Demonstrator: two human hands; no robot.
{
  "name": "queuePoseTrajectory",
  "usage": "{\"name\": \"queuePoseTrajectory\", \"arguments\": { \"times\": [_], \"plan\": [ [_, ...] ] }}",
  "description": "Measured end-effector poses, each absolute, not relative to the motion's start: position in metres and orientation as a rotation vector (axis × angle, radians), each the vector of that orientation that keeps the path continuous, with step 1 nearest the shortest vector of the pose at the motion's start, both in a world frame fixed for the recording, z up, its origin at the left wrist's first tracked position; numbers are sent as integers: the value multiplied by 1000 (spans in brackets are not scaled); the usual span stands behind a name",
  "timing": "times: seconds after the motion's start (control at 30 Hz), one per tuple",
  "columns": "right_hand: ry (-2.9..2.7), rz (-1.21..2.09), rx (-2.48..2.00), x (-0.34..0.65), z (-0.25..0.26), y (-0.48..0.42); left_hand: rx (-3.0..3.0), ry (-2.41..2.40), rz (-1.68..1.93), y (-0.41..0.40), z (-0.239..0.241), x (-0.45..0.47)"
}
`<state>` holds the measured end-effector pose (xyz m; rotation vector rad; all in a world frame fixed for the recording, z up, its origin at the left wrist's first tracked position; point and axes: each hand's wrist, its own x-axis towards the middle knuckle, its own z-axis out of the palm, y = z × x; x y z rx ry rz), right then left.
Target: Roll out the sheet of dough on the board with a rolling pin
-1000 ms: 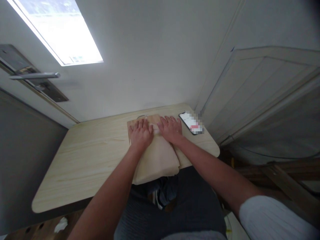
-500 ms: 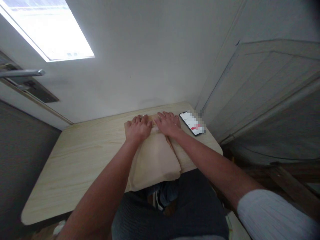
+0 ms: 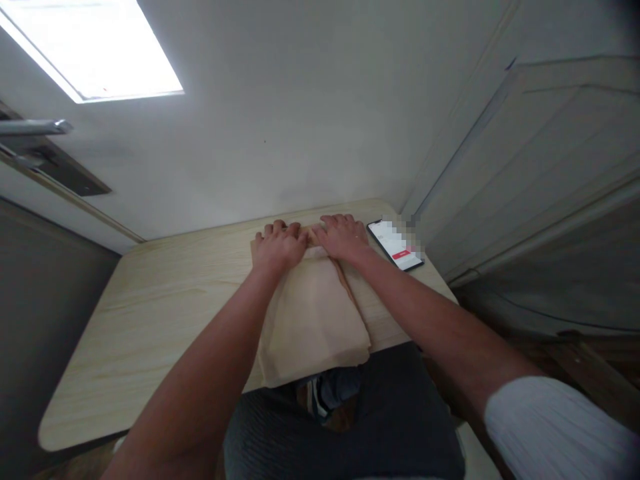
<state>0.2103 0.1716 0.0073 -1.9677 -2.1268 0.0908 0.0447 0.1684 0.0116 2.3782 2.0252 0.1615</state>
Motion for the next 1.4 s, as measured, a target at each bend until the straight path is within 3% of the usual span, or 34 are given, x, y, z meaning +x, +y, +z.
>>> {"name": "queuePoseTrajectory", "arguments": {
  "times": [0.9, 1.4],
  "plan": [
    [-2028, 88, -2018, 208, 5, 224, 2406, 2046, 226, 213, 16, 47],
    [-2015, 62, -2045, 206, 7, 201, 2456, 2028, 282, 189, 18, 45]
  ]
}}
